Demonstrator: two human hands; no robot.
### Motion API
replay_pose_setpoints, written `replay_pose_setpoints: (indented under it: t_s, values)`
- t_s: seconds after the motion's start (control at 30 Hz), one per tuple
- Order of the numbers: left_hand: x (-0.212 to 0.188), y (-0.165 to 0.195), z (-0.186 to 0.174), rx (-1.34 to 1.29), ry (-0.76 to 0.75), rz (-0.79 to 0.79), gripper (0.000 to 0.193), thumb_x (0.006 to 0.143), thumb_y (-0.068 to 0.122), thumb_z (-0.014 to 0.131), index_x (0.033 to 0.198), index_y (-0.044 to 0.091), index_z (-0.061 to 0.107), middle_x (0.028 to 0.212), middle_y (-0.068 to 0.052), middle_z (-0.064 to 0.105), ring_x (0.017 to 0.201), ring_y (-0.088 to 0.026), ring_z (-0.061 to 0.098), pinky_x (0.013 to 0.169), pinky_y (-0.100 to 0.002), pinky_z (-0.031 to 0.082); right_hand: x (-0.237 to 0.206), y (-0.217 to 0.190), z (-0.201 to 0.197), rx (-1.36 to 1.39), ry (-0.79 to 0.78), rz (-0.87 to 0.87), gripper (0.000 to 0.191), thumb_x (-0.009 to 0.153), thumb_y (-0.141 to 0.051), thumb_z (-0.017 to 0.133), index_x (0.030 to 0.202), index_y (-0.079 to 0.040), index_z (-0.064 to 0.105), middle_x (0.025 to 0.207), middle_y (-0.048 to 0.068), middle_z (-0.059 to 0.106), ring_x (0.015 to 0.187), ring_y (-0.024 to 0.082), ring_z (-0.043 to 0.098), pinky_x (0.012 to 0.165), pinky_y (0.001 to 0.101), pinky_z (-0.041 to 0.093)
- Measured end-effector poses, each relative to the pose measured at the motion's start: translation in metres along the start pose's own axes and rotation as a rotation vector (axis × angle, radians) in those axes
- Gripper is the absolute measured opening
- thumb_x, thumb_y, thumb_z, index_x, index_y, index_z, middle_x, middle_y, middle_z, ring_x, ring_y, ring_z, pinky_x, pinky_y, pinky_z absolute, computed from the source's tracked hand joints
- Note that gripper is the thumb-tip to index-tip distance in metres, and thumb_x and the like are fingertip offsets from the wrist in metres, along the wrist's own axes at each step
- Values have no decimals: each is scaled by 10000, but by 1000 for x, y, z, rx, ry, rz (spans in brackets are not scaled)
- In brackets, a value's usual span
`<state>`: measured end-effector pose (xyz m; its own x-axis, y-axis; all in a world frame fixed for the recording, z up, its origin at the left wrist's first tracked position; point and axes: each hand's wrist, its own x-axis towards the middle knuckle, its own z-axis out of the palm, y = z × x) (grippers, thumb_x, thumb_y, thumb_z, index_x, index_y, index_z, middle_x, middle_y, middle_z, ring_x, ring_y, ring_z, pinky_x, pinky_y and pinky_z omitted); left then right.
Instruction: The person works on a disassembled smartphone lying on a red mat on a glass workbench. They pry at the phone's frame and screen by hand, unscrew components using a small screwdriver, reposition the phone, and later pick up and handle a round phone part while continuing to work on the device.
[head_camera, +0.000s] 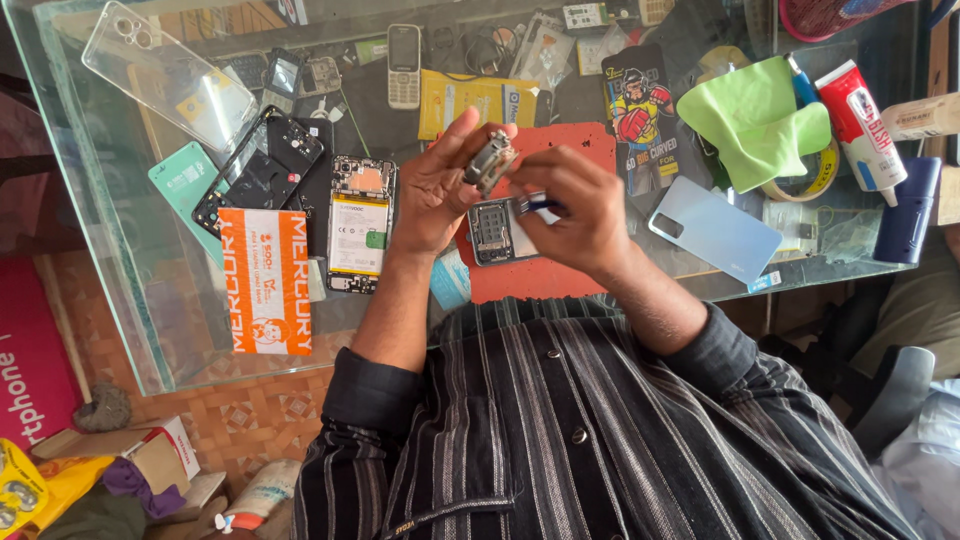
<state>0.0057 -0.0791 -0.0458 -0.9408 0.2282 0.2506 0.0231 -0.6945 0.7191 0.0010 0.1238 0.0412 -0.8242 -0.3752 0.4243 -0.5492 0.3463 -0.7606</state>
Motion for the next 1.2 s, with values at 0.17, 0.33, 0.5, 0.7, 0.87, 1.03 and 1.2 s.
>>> replay_pose_setpoints:
  t_s: [0.17,0.33,0.5,0.7,0.87,1.03,1.2]
  values:
    - [6,18,12,127,-60,26,802,956,26,812,1636,71,390,1523,-191,554,1409,-242,556,1210,-385,459,-7,17,-4,561,26,461,135,1024,-66,682,1108,39,673,935,32,705,676,20,509,570,207,383]
    - [10,34,27,492,-116,133,875,896,-151,815,1635,100,419,1515,-139,541,1450,-234,532,1280,-400,446,-12,33,-2,1037,-22,663,135,1053,-95,681,1070,35,650,766,-26,554,576,28,398,497,238,289]
    - [11,48,42,904,-89,224,938,836,-73,878,1613,114,388,1578,-111,525,1421,-222,560,1229,-356,491,-14,47,-2,1193,-71,741,148,1036,-111,635,1099,22,657,718,-36,506,528,43,338,492,248,257]
    - [15,48,47,1124,-10,353,1007,795,230,955,1592,82,357,1569,-112,519,1402,-236,561,1168,-333,528,-16,57,0,1288,-31,737,122,1090,-85,585,1101,28,630,795,-3,535,553,61,314,522,255,260]
    - [10,37,47,937,128,218,824,854,188,921,1525,5,480,1413,-116,663,1243,-186,687,1093,-330,565,-17,61,1,1329,-29,705,158,1083,-55,574,1212,26,614,800,5,549,547,56,309,513,247,259]
    - [8,25,47,691,132,127,589,959,26,844,1465,-43,550,1335,-146,679,1196,-191,700,1083,-343,588,-16,59,1,1349,-29,679,225,1086,-49,567,1295,27,601,816,-2,553,556,57,312,522,248,266]
    - [6,21,47,553,121,116,560,959,-23,807,1448,-54,536,1367,-166,670,1264,-226,689,1119,-374,591,-16,55,0,1287,-35,644,238,1079,-99,581,1281,21,620,818,2,565,556,45,317,520,245,253]
